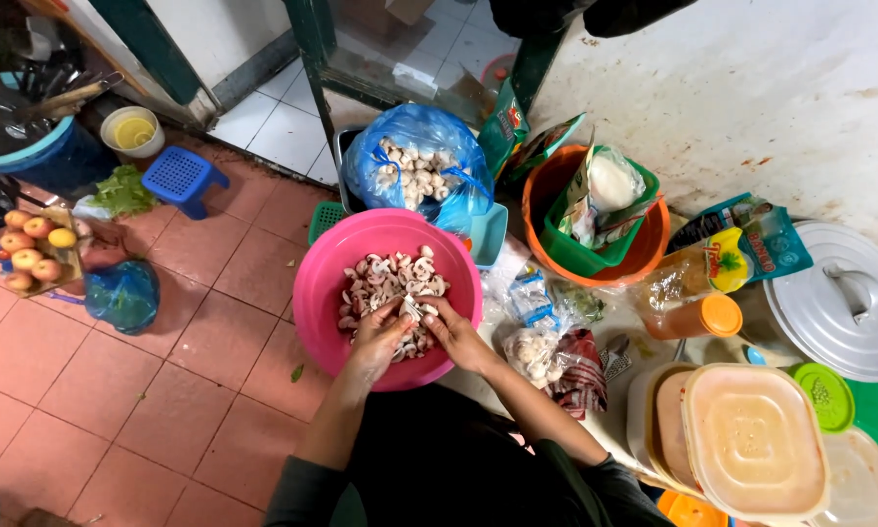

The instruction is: The person adds a packet of sauce to a large cooking pot and then spends the remainder of the video peeling and breaking apart whole mushrooms into a bowl.

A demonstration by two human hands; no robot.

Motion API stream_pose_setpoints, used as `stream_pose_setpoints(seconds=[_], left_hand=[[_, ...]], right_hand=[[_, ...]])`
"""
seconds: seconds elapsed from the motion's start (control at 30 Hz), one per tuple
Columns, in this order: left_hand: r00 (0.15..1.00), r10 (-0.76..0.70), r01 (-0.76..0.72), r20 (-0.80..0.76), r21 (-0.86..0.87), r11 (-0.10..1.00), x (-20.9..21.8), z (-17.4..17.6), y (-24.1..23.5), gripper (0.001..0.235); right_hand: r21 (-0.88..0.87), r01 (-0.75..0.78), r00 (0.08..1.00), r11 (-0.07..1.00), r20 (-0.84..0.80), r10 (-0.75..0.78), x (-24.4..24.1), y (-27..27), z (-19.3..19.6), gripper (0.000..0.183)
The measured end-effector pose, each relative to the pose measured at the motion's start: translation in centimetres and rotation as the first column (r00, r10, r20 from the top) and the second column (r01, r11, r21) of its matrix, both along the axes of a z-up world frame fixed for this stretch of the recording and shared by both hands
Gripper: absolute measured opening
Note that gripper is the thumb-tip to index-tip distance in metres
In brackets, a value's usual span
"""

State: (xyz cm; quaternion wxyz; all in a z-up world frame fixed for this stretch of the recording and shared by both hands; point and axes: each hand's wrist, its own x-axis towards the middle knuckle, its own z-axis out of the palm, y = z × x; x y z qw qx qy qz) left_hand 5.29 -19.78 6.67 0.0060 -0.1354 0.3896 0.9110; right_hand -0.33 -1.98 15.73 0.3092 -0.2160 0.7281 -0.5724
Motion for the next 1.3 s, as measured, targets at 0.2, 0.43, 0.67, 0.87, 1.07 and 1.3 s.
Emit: stream_pose_setpoints(seconds=[0.2,0.43,0.67,0.87,1.07,1.3], left_hand=[[0.999,0.042,-0.042,-0.002,-0.071,0.997,-0.7,0.2,-1.4,0.051],[0.997,0.077,-0.076,0.0,-0.048,0.996,-0.6,-1.4,-1.6,0.048],[0.999,-0.032,0.03,-0.026,-0.086,0.996,0.3,0.4,-1.3,0.044],[0.998,-0.069,0.069,-0.008,0.053,0.996,0.4,0.4,-1.6,0.043],[0.999,0.013,-0.008,0.043,-0.117,0.993,-0.4,-1.1,-1.9,0.044],[0.961,0.055,-0.276,-0.272,-0.957,0.087,-0.7,5.6,1.4,0.052]], right_hand=[[0.057,0.063,0.983,0.996,-0.177,-0.052,0.3,0.2,0.8,0.051],[0.038,-0.063,0.985,0.997,-0.158,0.068,1.2,-0.1,1.8,0.051],[-0.018,-0.063,0.998,0.998,-0.016,0.062,0.8,-0.2,-0.2,0.047],[-0.106,0.025,0.995,0.994,0.096,-0.014,0.3,-0.6,-1.5,0.046],[0.056,0.147,0.981,0.988,0.119,-0.153,-0.2,0.2,-2.8,0.056],[0.124,0.257,0.963,0.958,-0.118,-0.243,0.2,7.9,-2.2,0.046]])
